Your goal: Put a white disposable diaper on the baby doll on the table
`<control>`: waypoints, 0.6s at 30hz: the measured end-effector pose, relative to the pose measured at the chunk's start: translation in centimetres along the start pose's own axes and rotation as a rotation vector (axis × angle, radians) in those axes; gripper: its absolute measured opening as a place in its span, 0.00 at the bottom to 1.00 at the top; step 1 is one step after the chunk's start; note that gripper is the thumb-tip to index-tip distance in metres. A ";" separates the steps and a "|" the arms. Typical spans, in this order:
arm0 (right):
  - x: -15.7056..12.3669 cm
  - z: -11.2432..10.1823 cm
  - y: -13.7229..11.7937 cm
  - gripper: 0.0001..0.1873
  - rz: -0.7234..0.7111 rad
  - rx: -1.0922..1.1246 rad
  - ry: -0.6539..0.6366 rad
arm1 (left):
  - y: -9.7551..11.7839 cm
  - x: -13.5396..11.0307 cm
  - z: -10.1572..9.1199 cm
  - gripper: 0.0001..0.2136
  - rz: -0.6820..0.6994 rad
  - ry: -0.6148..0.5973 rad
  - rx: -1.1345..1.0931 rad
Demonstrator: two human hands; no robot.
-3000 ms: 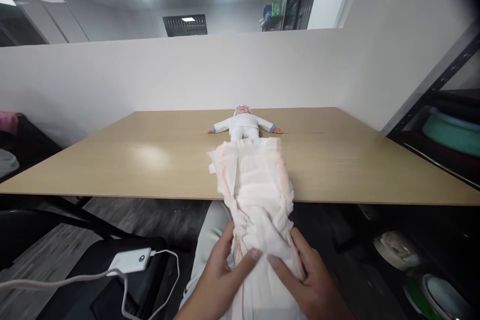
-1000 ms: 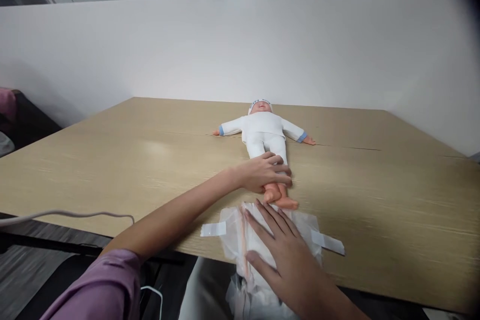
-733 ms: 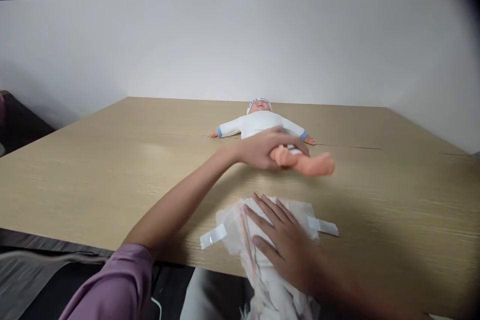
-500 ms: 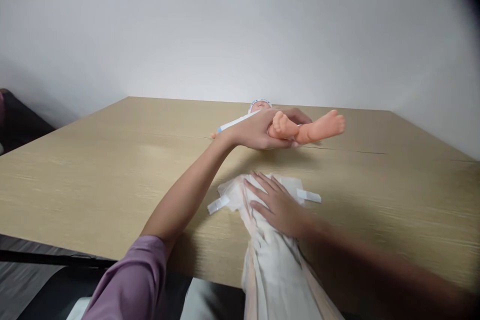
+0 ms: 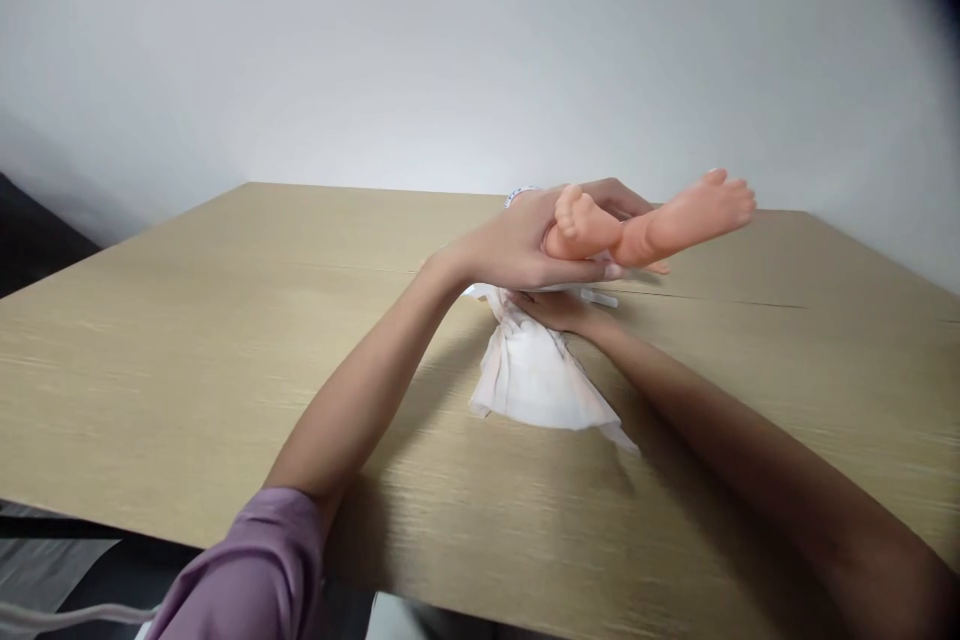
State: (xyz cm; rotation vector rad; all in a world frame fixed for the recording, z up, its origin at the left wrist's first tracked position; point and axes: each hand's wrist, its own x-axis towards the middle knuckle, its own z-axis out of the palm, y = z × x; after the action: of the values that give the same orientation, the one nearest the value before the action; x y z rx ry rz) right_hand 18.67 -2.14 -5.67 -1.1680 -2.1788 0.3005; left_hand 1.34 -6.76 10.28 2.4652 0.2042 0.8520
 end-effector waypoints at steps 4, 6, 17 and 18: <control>-2.3 -2.3 -0.3 0.23 0.017 -0.015 -0.181 | 0.0 0.0 0.2 0.17 -0.045 -0.007 0.020; -4.4 -4.3 -1.2 0.21 0.028 -0.010 -0.227 | 0.0 0.0 0.4 0.17 -0.035 -0.009 0.007; -11.1 -8.7 -7.8 0.25 0.075 0.027 0.225 | -0.2 -2.5 3.6 0.21 -0.093 -0.043 -0.027; -11.0 -8.6 -7.4 0.23 0.059 0.034 0.222 | -0.1 -2.8 3.8 0.21 -0.099 -0.036 -0.027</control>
State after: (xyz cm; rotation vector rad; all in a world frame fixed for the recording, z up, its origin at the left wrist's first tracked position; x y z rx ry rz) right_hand 23.59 -16.19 -0.28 -1.1886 -1.9430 0.2206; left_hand 1.45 -9.13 6.12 2.4216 0.2975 0.7629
